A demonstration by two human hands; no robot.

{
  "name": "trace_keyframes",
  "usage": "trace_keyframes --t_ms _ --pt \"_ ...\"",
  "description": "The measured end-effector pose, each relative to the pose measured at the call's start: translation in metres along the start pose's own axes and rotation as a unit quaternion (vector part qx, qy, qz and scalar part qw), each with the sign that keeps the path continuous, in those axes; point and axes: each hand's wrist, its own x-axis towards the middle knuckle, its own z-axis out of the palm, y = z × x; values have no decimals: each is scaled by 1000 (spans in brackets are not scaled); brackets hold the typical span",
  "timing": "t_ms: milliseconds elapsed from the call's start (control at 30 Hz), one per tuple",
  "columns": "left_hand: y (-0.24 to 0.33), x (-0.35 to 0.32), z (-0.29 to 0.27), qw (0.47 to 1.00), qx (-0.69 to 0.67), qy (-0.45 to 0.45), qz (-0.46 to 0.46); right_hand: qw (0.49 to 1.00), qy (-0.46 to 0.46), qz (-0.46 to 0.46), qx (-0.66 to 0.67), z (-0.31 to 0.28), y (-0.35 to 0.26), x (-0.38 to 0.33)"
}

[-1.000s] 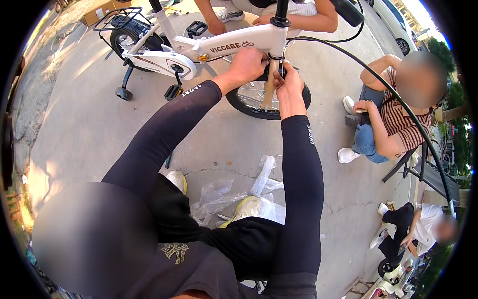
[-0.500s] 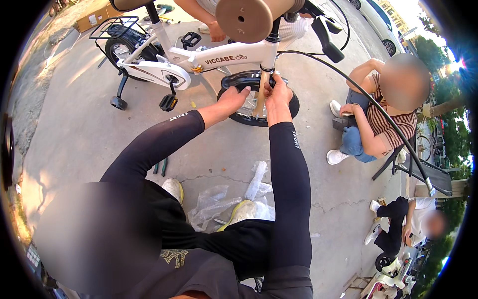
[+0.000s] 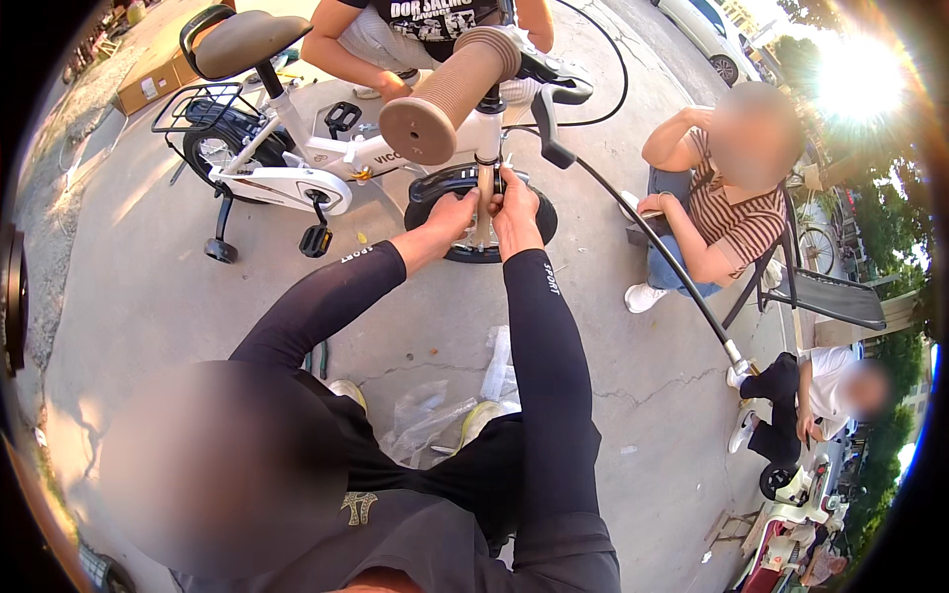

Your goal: The person assembles the front brake system of a white bicycle. They attach the brake caliper to the fork, route the brake cable through the housing, and secure the cable using a wrench. The person also adjusts the brake lever on the handlebar and tightens the cable anchor bolt.

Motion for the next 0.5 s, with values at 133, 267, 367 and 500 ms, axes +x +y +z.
trace_keyframes --t_ms 133,267,367,500 --pt "7 -11 12 996 -63 -8 -58 996 -74 58 -7 -10 -12 1" --pt "13 -7 41 987 -141 61 -37 997 -54 55 -15 -7 -12 -2" --pt "7 6 54 949 -308 69 25 1000 -7 2 -20 2 -3 -3" --pt "-11 20 48 953 -291 26 74 997 45 -49 -25 15 8 -3"
